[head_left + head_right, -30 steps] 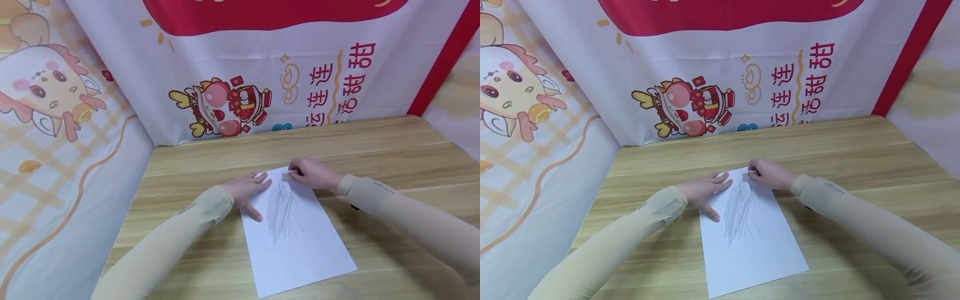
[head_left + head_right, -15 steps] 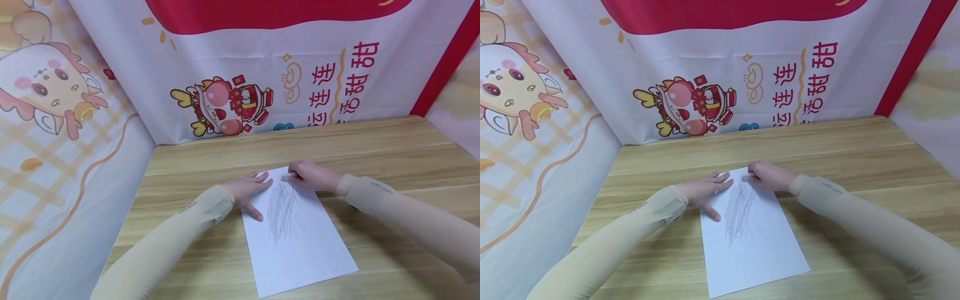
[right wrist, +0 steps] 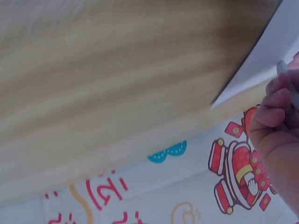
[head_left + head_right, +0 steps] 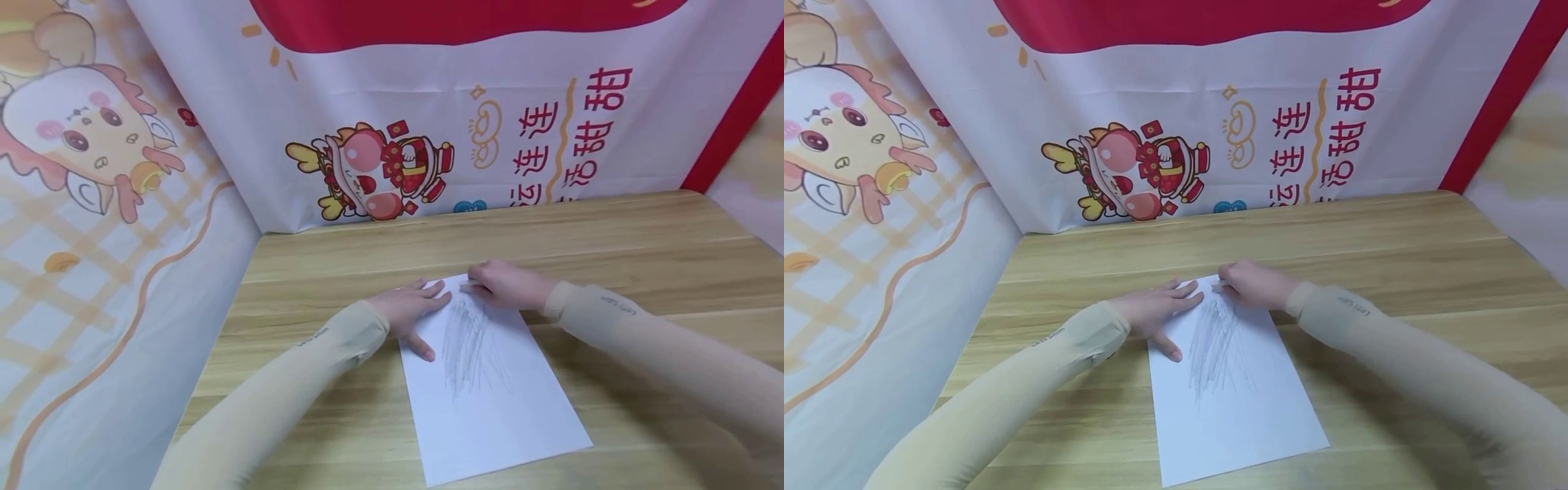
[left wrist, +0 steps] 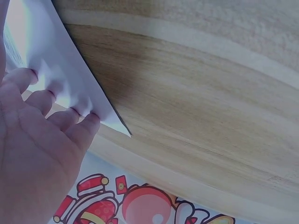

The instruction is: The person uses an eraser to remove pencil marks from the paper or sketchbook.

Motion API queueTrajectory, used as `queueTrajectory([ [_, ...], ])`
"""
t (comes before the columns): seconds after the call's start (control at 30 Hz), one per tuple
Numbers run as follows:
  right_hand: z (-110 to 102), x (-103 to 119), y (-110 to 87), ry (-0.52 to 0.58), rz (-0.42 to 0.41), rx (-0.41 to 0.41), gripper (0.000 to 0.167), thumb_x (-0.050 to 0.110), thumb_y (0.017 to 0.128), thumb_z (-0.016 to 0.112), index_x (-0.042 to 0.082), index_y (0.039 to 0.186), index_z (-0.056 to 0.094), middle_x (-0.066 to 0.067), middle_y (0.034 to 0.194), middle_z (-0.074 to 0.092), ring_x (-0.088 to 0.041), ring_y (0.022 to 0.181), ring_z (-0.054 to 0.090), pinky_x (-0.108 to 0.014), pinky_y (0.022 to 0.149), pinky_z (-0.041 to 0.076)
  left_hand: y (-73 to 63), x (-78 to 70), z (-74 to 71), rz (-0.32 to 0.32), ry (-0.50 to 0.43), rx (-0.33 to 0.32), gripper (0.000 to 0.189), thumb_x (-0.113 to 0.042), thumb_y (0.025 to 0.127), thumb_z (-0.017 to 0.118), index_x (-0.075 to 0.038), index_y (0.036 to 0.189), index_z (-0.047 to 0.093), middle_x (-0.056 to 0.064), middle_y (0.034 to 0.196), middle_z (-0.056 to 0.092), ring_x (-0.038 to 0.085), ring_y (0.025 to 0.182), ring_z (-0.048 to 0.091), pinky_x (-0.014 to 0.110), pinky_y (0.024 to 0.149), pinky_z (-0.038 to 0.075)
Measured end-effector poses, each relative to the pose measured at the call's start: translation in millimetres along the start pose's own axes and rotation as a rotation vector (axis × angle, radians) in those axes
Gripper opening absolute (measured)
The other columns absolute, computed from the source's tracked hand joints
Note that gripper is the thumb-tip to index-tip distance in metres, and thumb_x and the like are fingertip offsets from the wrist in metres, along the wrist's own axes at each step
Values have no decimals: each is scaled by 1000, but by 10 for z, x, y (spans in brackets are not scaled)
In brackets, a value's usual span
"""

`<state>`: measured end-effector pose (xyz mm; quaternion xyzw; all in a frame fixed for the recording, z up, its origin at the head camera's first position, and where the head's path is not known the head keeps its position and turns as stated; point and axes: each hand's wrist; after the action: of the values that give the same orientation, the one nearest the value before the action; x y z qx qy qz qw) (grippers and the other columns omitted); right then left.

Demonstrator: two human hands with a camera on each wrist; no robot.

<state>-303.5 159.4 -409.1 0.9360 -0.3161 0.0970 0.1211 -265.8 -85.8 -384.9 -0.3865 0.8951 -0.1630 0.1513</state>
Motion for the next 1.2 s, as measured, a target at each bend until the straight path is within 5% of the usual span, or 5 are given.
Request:
queueTrajectory([
  [0.17, -50, -27, -54, 8, 56, 37, 13, 2, 88, 72, 3, 100, 69, -2, 83, 68, -9, 67, 60, -29, 68, 57, 9, -4, -7, -6, 0, 0, 114, -68, 70, 74, -25, 159, 18, -2, 164, 6, 30, 148, 3, 45, 116, 18],
  [0.37, -34, -14, -11, -12, 24, 14, 16, 4, 91, 70, 0, 106, 67, -5, 88, 70, -15, 77, 68, -32, 73, 57, -3, -5, -30, -6, 21, 5, 113, -67, 71, 74, -24, 159, 17, 0, 164, 5, 32, 148, 4, 44, 116, 18],
  [1.2, -8, -73, -94, -89, 9, 17, 14, 7, 89, 73, 3, 102, 68, -4, 85, 69, -15, 74, 68, -31, 70, 58, 25, -7, -4, -9, 16, 15, 113, -66, 71, 75, -26, 159, 16, -2, 164, 3, 29, 148, 1, 44, 116, 16],
])
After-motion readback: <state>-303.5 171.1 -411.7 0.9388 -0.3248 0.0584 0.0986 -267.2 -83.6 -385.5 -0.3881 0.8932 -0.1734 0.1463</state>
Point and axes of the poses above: each hand's wrist, its own y-axis towards the middle knuckle, its own z-axis out of the palm, x = y × z
